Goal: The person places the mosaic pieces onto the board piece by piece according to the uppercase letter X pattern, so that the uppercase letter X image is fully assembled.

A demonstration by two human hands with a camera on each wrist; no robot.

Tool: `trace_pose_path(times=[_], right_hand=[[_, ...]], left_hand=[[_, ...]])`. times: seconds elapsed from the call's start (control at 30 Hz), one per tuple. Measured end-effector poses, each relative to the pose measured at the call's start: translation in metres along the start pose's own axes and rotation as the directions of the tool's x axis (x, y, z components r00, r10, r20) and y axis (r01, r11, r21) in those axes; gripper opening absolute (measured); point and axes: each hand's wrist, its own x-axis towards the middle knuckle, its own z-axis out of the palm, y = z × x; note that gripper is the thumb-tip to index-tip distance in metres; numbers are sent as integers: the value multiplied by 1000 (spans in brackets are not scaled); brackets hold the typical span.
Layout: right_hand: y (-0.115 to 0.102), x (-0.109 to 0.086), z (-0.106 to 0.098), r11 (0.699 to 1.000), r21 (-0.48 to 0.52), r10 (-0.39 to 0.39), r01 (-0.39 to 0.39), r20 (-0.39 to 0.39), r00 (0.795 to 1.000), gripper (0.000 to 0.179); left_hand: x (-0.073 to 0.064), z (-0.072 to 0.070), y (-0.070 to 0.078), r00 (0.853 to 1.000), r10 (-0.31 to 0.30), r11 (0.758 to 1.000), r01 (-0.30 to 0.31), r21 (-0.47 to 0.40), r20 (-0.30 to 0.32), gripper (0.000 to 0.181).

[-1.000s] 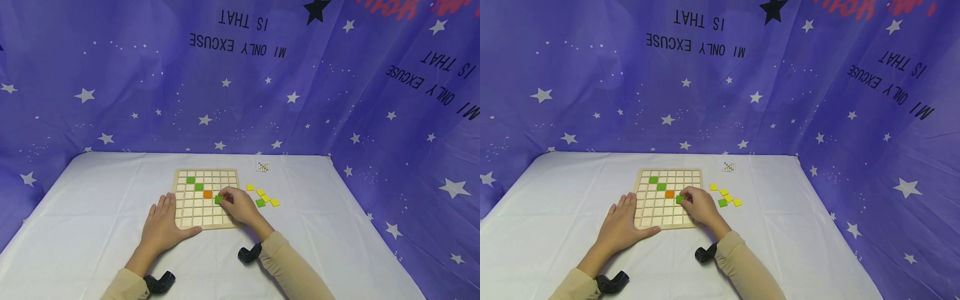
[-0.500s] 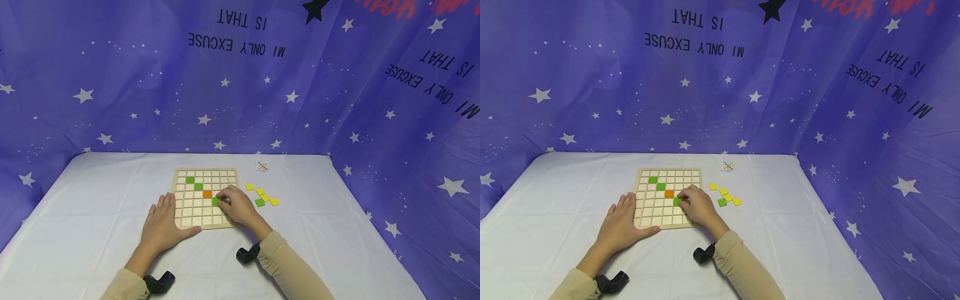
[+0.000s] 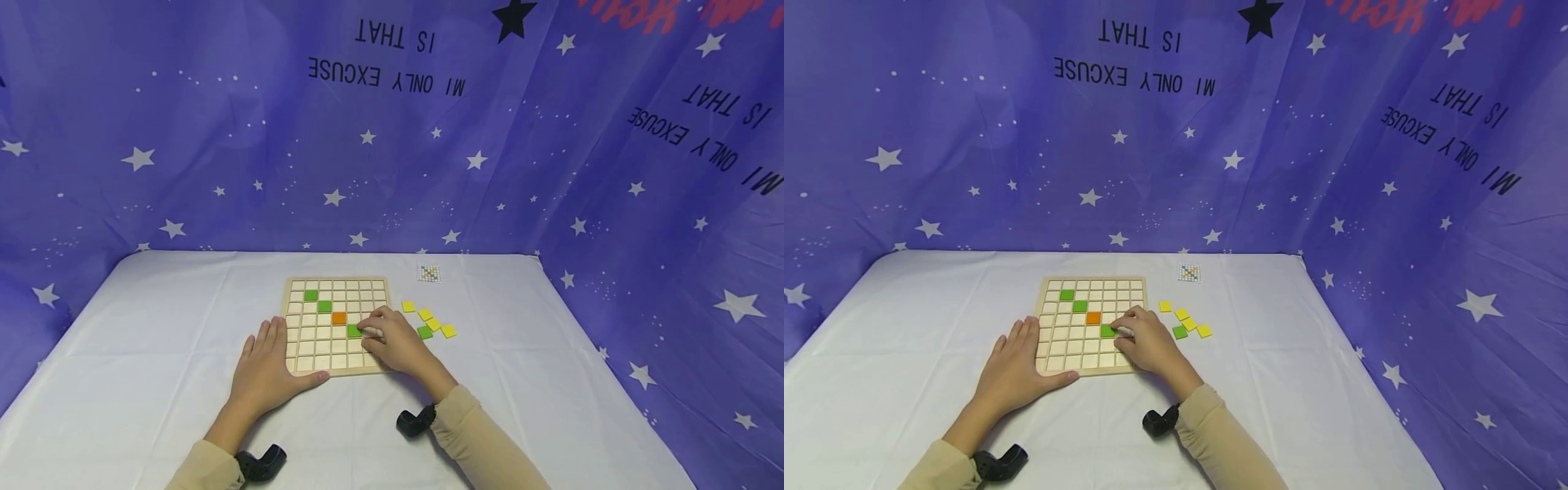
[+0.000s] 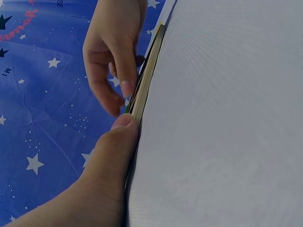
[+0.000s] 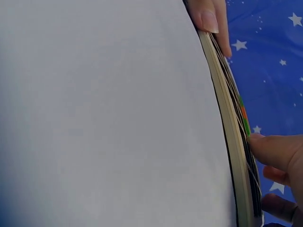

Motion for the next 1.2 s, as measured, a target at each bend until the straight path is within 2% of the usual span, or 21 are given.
trace_pose_path(times=[0.2, 0.47, 0.77, 0.97, 1.2], right_hand=[[22, -13, -17, 998, 29, 63, -62, -36, 997, 33], [59, -34, -38, 974, -102, 198, -204, -69, 978, 31], [77, -46, -46, 966, -148, 208, -212, -44, 977, 28], [79, -46, -45, 971, -88, 213, -220, -81, 974, 23], [71, -42, -38, 963, 95, 264, -251, -161, 951, 15]], left_hand=[[-1, 0, 0, 1000, 5, 1000, -5, -1, -5, 144], [-1, 1, -1, 1000, 10, 1000, -10, -2, -6, 144], [0, 1, -2, 1000, 9, 1000, -9, 0, 1, 144], [1, 1, -2, 1000, 10, 1000, -10, 3, 0, 144], [1, 3, -3, 1000, 8, 1000, -8, 4, -2, 145]])
